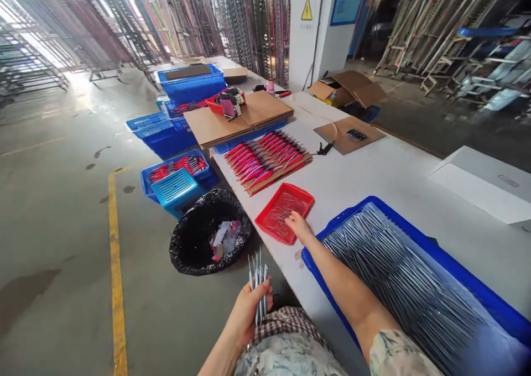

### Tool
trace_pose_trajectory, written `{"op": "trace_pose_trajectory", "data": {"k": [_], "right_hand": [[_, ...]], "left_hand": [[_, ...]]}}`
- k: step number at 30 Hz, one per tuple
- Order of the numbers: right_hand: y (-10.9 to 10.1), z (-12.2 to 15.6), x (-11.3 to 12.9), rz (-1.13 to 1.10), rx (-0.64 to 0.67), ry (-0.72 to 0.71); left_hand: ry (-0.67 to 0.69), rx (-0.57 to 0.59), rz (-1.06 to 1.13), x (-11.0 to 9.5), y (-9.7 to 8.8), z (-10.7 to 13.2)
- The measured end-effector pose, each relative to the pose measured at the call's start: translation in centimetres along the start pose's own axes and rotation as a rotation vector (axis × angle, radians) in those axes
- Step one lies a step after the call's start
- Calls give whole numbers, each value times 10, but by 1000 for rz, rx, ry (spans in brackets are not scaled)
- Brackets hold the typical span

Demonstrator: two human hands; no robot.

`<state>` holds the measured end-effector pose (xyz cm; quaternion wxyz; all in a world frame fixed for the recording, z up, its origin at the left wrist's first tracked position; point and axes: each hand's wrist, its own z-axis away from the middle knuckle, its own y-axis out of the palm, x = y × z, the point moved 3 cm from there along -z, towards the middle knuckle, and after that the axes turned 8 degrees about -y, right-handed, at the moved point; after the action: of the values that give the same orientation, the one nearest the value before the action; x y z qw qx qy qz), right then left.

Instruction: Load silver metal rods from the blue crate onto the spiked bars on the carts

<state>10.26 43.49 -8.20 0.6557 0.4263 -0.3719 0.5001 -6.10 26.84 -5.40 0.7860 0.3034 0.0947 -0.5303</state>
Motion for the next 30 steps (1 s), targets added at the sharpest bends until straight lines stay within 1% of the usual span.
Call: {"op": "trace_pose_trajectory", "data": {"k": [2, 5, 7, 8, 9, 11, 14, 16, 18, 20, 23, 25, 27, 30], "right_hand": [[5, 16, -6, 12, 41, 10], [18, 43, -18, 16, 179, 37], [26, 52, -22, -1, 234, 36], [27, 53, -22, -16, 230, 28], [27, 50, -21, -36, 201, 14], [21, 37, -15, -66, 79, -21], [1, 6, -1, -52, -148, -64], [-9, -13, 6, -2, -219, -76], [-9, -24, 10, 58, -221, -82], [0, -27, 8, 117, -198, -77], [21, -19, 0, 162, -124, -40], [30, -14, -3, 217, -85, 0], [31, -12, -3, 319, -101, 30], [23, -16, -1, 458, -180, 51]], "left_hand": [[5, 1, -45, -7, 7, -13], [-20, 49, -105, -14, 16, -31], [-42, 88, -158, -18, 19, -42], [-52, 108, -187, -21, 20, -47], [-62, 129, -217, -24, 21, -51], [-85, 172, -275, -30, 20, -58], [-142, 244, -348, -41, 17, -68], [-173, 281, -368, -50, 14, -75], [-180, 299, -362, -62, 12, -84], [-175, 308, -352, -74, 13, -95], [-181, 323, -371, -88, 17, -112], [-192, 333, -406, -93, 22, -122], [-199, 345, -453, -96, 28, -130], [-184, 363, -526, -96, 38, -137]]}}
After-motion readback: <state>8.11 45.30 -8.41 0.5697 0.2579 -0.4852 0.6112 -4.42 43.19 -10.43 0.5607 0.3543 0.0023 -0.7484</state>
